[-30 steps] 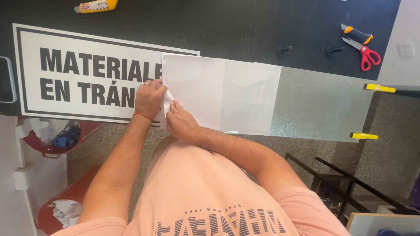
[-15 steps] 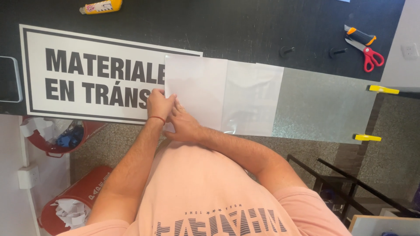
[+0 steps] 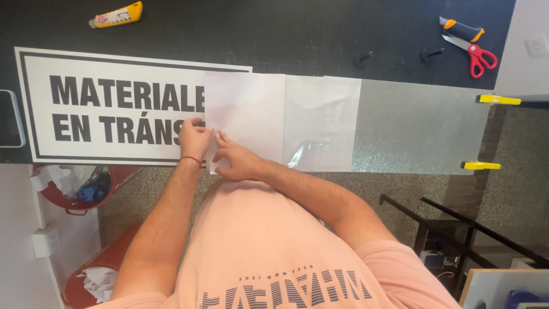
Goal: Applying a large vinyl sticker to a sign board using a squeegee tool to ensure a smooth finish without bubbles.
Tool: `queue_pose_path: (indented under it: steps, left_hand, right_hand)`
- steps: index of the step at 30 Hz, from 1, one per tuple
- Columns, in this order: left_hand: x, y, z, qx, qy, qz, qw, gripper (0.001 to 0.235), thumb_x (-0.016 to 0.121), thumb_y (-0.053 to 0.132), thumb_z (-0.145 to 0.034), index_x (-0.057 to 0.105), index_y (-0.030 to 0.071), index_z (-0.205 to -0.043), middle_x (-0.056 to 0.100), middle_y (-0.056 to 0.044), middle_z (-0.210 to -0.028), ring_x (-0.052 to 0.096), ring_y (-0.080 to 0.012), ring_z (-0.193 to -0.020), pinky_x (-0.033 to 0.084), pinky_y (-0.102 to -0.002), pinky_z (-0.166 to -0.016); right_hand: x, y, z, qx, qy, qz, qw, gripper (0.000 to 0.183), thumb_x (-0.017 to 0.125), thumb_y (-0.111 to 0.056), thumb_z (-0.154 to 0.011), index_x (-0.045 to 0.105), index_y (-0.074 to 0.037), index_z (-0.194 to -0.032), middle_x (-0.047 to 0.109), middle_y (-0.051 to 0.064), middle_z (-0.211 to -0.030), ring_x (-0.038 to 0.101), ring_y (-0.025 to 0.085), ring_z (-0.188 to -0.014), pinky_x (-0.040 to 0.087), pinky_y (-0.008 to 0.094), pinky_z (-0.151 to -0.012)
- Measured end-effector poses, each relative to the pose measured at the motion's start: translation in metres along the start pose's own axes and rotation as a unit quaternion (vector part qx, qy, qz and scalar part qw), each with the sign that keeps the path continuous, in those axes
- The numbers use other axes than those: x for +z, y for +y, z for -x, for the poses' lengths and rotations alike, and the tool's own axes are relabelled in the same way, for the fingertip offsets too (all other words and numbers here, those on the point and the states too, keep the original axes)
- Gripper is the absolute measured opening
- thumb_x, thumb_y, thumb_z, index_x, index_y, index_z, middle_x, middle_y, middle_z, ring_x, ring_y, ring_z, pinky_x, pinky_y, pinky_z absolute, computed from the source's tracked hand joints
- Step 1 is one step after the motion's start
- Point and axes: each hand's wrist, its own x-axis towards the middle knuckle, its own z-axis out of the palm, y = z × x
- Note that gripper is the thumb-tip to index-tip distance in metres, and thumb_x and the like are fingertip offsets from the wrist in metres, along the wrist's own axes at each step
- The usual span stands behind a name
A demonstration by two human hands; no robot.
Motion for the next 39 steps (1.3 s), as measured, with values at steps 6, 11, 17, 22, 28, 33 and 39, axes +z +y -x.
queue_pose_path:
  steps: [6,11,17,22,28,33,39]
  left_hand:
    - [-0.054,0.068,0.069,0.058,-0.026,0.126,0.99,0.037,0.089,0.019,-0.097,0.082,0.004,-0.13,0.086,-0.014,-0.103,0.082,-0.0303,-0.106,0.065,-0.044,-0.091]
    - [-0.111,0.168,0.156,0.162,-0.027,0.179,0.97,0.026,0.089,0.019,-0.102,0.085,0.005,-0.124,0.085,-0.014,-0.096,0.082,-0.0215,-0.096,0.066,-0.04,-0.083]
    - [-0.121,0.243,0.225,0.255,-0.085,0.282,0.921,0.017,0.087,0.015,-0.105,0.086,0.005,-0.118,0.085,-0.013,-0.087,0.079,-0.0124,-0.089,0.068,-0.034,-0.078]
    - [-0.095,0.275,0.252,0.291,-0.19,0.391,0.852,0.033,0.091,0.005,-0.094,0.081,-0.001,-0.125,0.085,-0.02,-0.094,0.075,-0.0144,-0.099,0.07,-0.037,-0.086]
    - [-0.079,0.311,0.269,0.361,-0.387,0.451,0.718,0.089,0.109,0.002,-0.071,0.065,-0.005,-0.148,0.082,-0.015,-0.121,0.077,-0.0182,-0.117,0.065,-0.036,-0.112]
    - [-0.059,0.322,0.26,0.389,-0.384,0.426,0.721,0.063,0.087,0.001,-0.099,0.06,-0.001,-0.156,0.084,-0.021,-0.12,0.083,-0.0262,-0.115,0.069,-0.039,-0.103]
    - [0.001,0.303,0.206,0.33,-0.141,0.199,0.912,0.03,0.078,0.03,-0.103,0.079,0.014,-0.128,0.088,-0.003,-0.104,0.085,-0.013,-0.096,0.067,-0.028,-0.09]
  right_hand:
    - [-0.078,-0.07,0.012,0.115,0.252,-0.128,0.952,0.035,0.075,-0.03,-0.11,0.08,-0.01,-0.138,0.084,0.019,-0.127,0.082,0.035,-0.118,0.073,0.04,-0.088]
    - [-0.151,-0.153,0.045,0.075,0.309,0.031,0.947,0.03,0.073,-0.031,-0.11,0.081,-0.011,-0.132,0.084,0.012,-0.103,0.086,0.025,-0.09,0.073,0.031,-0.069]
    - [-0.214,-0.233,0.106,0.085,0.379,0.171,0.906,0.031,0.076,-0.038,-0.108,0.082,-0.008,-0.115,0.078,0.009,-0.091,0.085,0.029,-0.087,0.07,0.037,-0.066]
    - [-0.264,-0.285,0.156,0.111,0.392,0.097,0.908,0.042,0.085,-0.042,-0.1,0.077,-0.001,-0.102,0.08,0.02,-0.087,0.085,0.038,-0.09,0.07,0.049,-0.072]
    - [-0.299,-0.285,0.227,0.179,0.412,0.079,0.89,0.021,0.092,-0.033,-0.098,0.081,-0.015,-0.094,0.08,0.0,-0.076,0.082,0.013,-0.08,0.068,0.027,-0.066]
    - [-0.323,-0.291,0.291,0.208,0.461,0.143,0.851,0.005,0.085,-0.009,-0.101,0.087,-0.011,-0.105,0.081,0.008,-0.08,0.082,0.015,-0.082,0.061,0.031,-0.071]
    - [-0.369,-0.281,0.377,0.243,0.461,0.243,0.818,0.015,0.079,-0.001,-0.118,0.088,0.003,-0.13,0.087,0.011,-0.114,0.076,0.013,-0.095,0.057,0.03,-0.08]
